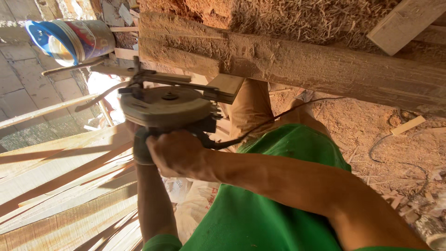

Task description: The person cuts thin wooden strips into shorter pieces using a handheld circular saw, working freehand on a wooden beam support. They position each strip with one hand, guide the saw through it, then move the cut piece aside and reach for the next strip, repeating the cycle across the episode.

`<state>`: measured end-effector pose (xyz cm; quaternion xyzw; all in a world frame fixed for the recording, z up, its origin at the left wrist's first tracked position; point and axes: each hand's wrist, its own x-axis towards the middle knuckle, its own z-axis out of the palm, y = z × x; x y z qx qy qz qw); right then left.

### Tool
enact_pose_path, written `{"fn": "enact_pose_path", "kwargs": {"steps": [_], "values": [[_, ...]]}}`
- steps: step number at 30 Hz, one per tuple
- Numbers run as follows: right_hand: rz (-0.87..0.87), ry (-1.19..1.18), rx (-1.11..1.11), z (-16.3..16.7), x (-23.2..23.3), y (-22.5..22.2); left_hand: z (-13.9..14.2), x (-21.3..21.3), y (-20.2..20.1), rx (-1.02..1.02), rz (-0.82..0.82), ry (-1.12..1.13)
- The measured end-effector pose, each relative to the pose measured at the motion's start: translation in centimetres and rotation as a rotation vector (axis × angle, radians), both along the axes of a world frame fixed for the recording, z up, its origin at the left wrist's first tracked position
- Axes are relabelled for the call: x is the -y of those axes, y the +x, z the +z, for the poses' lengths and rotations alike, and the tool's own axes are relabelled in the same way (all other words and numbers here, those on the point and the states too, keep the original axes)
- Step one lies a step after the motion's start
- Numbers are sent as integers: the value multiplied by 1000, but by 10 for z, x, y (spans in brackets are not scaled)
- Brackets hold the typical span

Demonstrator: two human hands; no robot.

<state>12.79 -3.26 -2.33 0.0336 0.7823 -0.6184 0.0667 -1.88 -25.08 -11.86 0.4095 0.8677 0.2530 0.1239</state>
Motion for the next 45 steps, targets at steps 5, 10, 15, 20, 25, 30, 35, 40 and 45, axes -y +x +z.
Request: {"fn": "enact_pose_path", "kwargs": {"steps": [5, 10, 15, 20, 25, 30, 35, 40, 45], "values": [[-20, 39, -158, 9, -7, 29, 55, -1, 4, 417, 800, 170], [35, 32, -187, 24, -34, 109, 72, 14, 64, 695, 769, 401], [-172, 157, -82, 56, -82, 183, 15, -36, 104, 1202, 604, 299], [-480, 458, 224, 80, -109, 242, -78, -145, 127, 1972, 1033, 545], [-654, 653, 445, 83, -116, 293, -116, -181, 122, 2083, 1225, 1138], [-763, 667, 531, 72, -112, 334, -127, -142, 148, 2147, 727, 1193], [-771, 574, 474, 53, -105, 362, -112, -82, 187, 1579, 938, 753], [-743, 544, 446, 38, -96, 367, -73, -47, 182, 1186, 833, 826], [-702, 544, 525, 40, -93, 359, -21, -28, 172, 868, 709, 956]]}}
